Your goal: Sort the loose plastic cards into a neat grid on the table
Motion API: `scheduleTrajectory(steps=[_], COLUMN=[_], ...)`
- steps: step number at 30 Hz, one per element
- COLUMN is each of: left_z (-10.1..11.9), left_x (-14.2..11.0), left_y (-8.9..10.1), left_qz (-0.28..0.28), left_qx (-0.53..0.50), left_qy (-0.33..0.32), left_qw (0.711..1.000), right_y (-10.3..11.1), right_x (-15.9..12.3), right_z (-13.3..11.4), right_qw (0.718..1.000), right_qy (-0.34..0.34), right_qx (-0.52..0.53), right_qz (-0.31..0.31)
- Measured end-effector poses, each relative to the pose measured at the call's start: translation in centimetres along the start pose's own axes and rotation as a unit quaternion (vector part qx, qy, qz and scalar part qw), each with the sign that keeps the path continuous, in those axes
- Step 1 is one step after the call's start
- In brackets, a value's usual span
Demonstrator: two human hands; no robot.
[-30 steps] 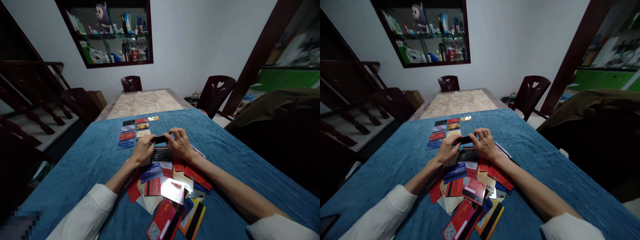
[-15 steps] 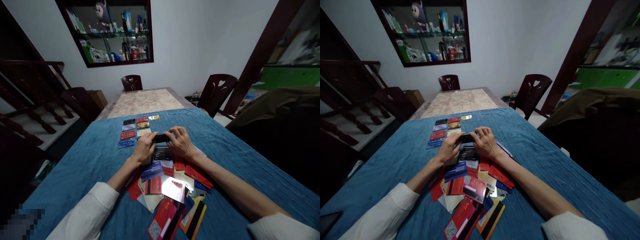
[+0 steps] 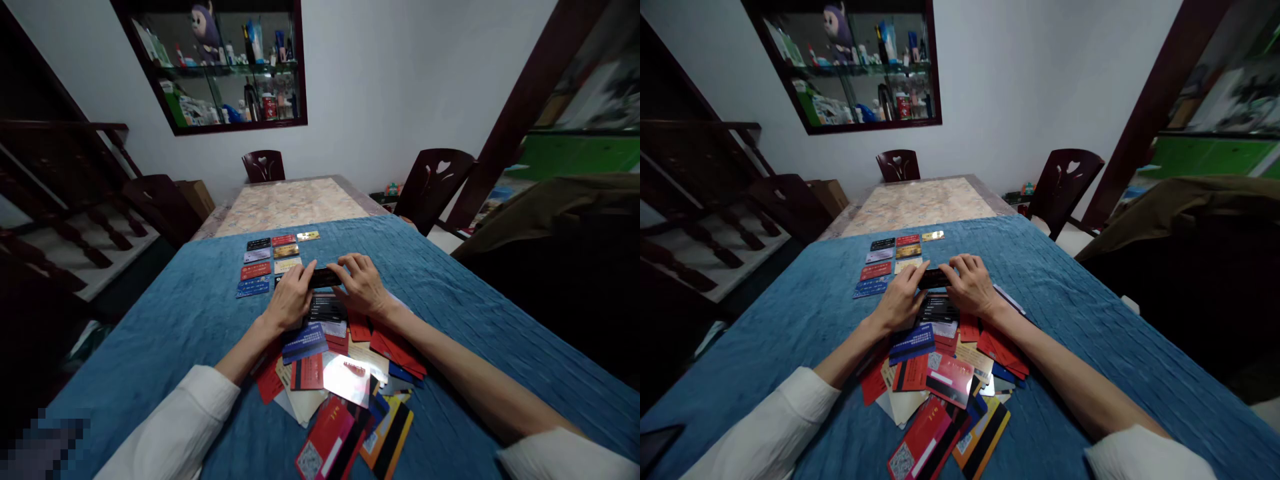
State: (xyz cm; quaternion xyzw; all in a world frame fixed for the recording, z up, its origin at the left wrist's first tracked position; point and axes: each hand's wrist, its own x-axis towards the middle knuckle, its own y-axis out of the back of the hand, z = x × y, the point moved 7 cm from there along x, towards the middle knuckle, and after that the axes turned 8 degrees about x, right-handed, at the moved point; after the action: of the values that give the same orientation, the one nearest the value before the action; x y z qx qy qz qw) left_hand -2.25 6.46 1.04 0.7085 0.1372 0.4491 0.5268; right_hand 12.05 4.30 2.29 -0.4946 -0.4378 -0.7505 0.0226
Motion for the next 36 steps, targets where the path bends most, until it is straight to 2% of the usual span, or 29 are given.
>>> scheduleTrajectory(steps=[9,15,22,29,36], left_z=[0.0,0.2,-0.2,-2.2,-5.1], left_x=[0.2,0.3,0.4,0.3,0.8], left_y=[0.6,1.1,1.9,3.1,4.3], left_qz=[0.02,-0.013,-0.025,-0.017,-0.014], left_qx=[0.074,0.132,0.167,0.183,0.203], left_qy=[-0.03,-0.045,-0.051,-0.047,-0.023], left_qw=[0.997,0.99,0.984,0.982,0.979], right_y=[-0.1,-0.3,-0.6,-1.8,-4.4], right_x=[0.0,0.0,0.5,2.8,6.5], right_z=[0.4,0.5,0.7,0.5,0.8], right_qw=[1.0,1.0,0.999,0.996,0.992], right_qy=[-0.004,-0.012,-0.011,0.01,0.008], right_qx=[0.012,0.011,0.021,0.027,0.03], right_qz=[-0.014,-0.026,-0.042,-0.081,-0.122])
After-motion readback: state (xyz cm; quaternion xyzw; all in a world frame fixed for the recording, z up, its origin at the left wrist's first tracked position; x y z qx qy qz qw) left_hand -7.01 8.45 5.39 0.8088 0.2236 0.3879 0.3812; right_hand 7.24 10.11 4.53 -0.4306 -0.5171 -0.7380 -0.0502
